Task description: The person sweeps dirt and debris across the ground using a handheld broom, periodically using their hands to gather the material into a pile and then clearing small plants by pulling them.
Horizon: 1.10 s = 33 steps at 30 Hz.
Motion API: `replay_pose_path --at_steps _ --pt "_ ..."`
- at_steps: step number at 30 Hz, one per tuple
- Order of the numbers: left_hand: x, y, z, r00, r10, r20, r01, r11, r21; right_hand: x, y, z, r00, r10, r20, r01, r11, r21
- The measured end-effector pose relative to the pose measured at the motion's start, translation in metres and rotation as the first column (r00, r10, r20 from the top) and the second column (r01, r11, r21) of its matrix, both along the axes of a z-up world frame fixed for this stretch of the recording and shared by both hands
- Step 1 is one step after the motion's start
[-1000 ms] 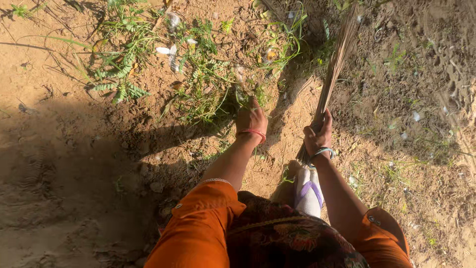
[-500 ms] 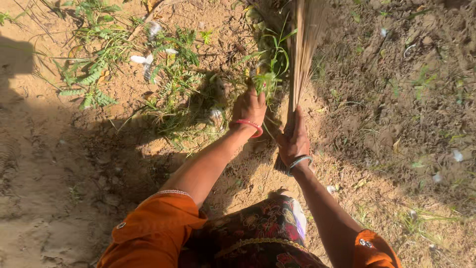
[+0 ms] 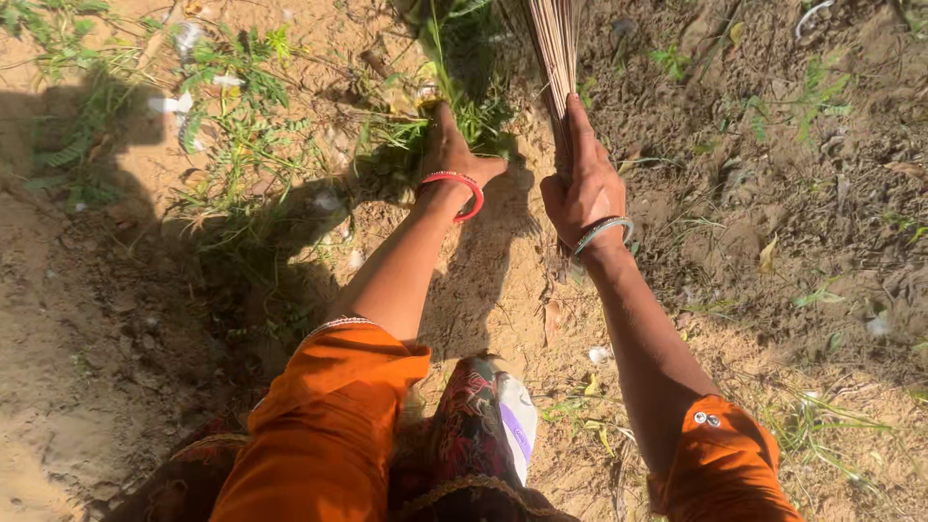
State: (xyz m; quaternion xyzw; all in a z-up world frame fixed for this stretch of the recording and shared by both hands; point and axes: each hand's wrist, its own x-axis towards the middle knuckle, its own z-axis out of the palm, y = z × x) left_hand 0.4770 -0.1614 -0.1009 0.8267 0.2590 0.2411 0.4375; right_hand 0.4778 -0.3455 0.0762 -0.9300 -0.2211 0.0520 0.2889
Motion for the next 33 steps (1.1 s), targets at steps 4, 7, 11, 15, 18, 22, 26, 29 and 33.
replay_pose_path --at_steps 4,7,11,15,18,22,26,29,33 --pt "0.011 -0.034 0.036 0.729 -0.217 -0.65 0.205 0.974 -0.096 0.01 -0.02 -0.01 0.984 0.159 0.083 -0.168 0.979 0.114" --pt "0.025 -0.03 0.008 0.712 -0.119 -0.692 0.175 0.985 0.011 0.013 -0.023 -0.022 0.985 0.172 -0.027 -0.172 0.985 0.002" --pt "0.009 -0.026 -0.019 0.86 0.0 -0.51 0.043 0.996 0.074 0.031 -0.024 -0.023 0.975 0.224 0.003 -0.223 0.971 0.091" --pt "0.006 -0.001 0.002 0.899 0.24 -0.367 -0.38 0.845 -0.376 0.056 -0.027 -0.02 0.982 0.19 -0.007 -0.187 0.973 0.133" --pt "0.025 0.014 0.024 0.957 0.236 0.168 -0.279 0.906 0.318 0.072 -0.032 -0.011 0.989 0.05 -0.139 -0.05 0.999 0.006" --pt "0.056 -0.065 0.026 0.889 -0.218 -0.403 0.21 0.976 -0.063 0.088 -0.038 -0.016 0.992 0.055 -0.112 -0.045 0.995 0.09" --pt "0.096 -0.103 0.002 0.779 -0.394 -0.489 0.364 0.918 -0.16 0.098 -0.052 -0.04 0.996 0.085 0.021 -0.087 0.988 0.128" --pt "0.112 -0.109 -0.008 0.603 -0.378 -0.703 0.543 0.839 0.014 0.098 -0.06 -0.048 0.998 0.055 -0.011 -0.054 0.995 0.085" --pt "0.103 -0.098 -0.006 0.776 -0.283 -0.563 0.371 0.928 0.045 0.104 -0.053 -0.045 0.997 0.074 -0.019 -0.071 0.99 0.119"
